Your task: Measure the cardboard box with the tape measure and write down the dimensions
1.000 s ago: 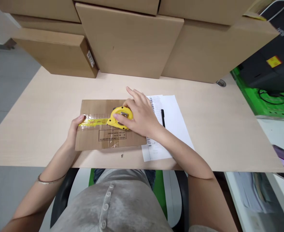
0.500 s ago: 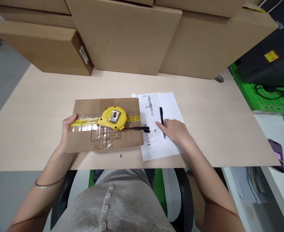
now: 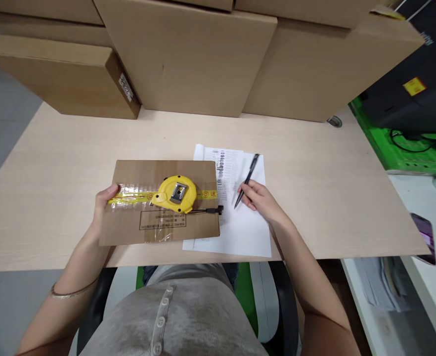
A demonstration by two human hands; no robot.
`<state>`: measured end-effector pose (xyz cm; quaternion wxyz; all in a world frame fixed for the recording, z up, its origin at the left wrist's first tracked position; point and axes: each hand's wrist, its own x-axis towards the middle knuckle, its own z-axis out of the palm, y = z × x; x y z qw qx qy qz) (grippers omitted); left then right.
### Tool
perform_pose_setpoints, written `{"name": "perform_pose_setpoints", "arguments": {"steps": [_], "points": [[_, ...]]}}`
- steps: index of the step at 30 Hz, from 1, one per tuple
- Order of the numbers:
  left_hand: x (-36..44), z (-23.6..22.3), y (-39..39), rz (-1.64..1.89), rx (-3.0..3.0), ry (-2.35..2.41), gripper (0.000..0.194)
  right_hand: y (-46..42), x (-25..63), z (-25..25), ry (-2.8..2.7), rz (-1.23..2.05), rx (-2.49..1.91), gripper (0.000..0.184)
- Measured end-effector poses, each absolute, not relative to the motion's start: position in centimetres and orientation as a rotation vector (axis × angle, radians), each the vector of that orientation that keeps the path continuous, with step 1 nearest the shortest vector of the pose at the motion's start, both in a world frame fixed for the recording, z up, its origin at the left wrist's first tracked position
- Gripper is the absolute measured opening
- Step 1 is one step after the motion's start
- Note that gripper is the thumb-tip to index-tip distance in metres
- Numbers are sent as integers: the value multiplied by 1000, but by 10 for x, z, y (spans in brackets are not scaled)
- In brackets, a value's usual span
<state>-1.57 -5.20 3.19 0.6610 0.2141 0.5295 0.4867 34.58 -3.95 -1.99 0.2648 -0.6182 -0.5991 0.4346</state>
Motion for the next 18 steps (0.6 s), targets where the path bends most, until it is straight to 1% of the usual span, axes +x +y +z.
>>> {"name": "perform_pose_setpoints", "arguments": {"steps": [4,8,12,16,18], "points": [[-19,30,-54,1065,429,1183,53,-31,350,-37,-1455,1162,-1523,62],[-23,26,-55,1019,389,1193,46,-26,341,-40,-1406,1183,-1479,58],[-23,26,-56,1017,377,1208,50,-19,335,-32,-1437,1208,-1480,53],[-23,27,-58,967,351,1240,46,-11,332,-28,-1476,1225,-1485,53],[-24,27,-58,960,349,1250,48,-9,330,-28,-1493,1224,-1480,54]]}}
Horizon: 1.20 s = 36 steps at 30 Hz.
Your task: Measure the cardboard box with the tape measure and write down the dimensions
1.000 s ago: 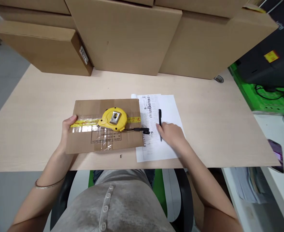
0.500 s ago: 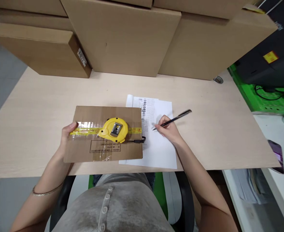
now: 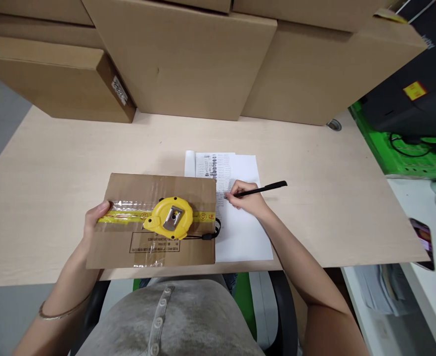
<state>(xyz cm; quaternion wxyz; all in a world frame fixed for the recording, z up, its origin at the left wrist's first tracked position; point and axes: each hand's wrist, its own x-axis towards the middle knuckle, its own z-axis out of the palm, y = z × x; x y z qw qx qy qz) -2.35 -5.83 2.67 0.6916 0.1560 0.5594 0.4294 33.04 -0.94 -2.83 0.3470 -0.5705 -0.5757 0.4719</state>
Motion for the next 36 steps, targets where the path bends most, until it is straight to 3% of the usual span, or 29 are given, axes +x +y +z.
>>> {"name": "perform_pose_setpoints", "arguments": {"steps": [13,20,36], "points": [[-23,37,-62,1048,323,1280,42,-89,318,-8,-1637,1198,-1433,40],[-23,33,-62,1092,369,1237,39,-112,298,-19,-1735,1176,-1349,46],[-24,26,-61,1207,436,1184,32,-140,283,-38,-1855,1084,-1269,26]]}}
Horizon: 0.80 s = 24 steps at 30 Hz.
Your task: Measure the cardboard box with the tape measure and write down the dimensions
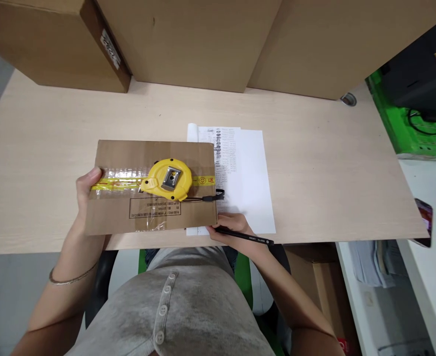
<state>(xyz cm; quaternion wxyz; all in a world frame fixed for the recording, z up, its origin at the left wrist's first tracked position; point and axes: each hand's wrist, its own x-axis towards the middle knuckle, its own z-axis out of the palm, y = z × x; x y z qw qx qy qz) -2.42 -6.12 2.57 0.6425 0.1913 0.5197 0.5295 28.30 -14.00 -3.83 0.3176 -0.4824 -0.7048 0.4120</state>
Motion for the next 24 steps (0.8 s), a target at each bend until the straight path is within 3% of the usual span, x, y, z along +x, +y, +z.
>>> {"name": "perform_pose_setpoints", "arguments": {"steps": [5,13,24], "points": [[-24,19,-60,1300,467,1205,25,-139,285,-42,-1880,1089,-1220,28],[-19,29,-65,1129,453,1136,58,-134,283,-33,-1885,1116,-1187,30],[-23,23,-65,1220,454,1171,50,-133,285,-35,-1890,1127,-1222,31]]}}
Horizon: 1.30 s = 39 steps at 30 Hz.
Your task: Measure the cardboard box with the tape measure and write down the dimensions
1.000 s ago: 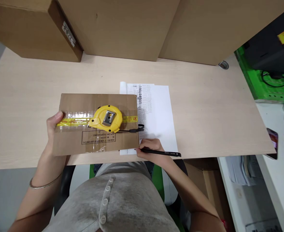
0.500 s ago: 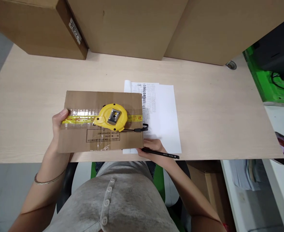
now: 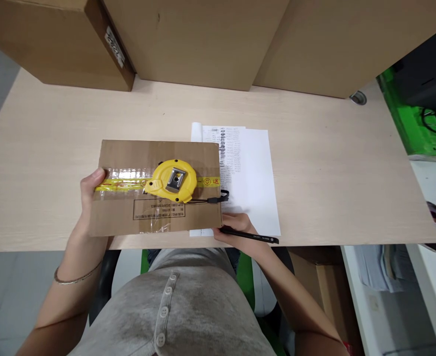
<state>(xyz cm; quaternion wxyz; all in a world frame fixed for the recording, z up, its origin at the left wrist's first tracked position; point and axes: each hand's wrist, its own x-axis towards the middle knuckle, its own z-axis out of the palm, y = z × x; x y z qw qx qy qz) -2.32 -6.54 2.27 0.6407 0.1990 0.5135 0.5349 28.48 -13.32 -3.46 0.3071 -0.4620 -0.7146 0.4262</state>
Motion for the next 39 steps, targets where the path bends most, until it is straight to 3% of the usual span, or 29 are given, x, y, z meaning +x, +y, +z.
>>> {"name": "perform_pose_setpoints", "arguments": {"steps": [24,39], "points": [[-25,20,-65,1201,431,1200,52,-134,286,-30,-1879,1195,-1224,29],[-24,21,-63,1262,413,1195,36,-134,284,-33,-1844,1098,-1237,32]]}}
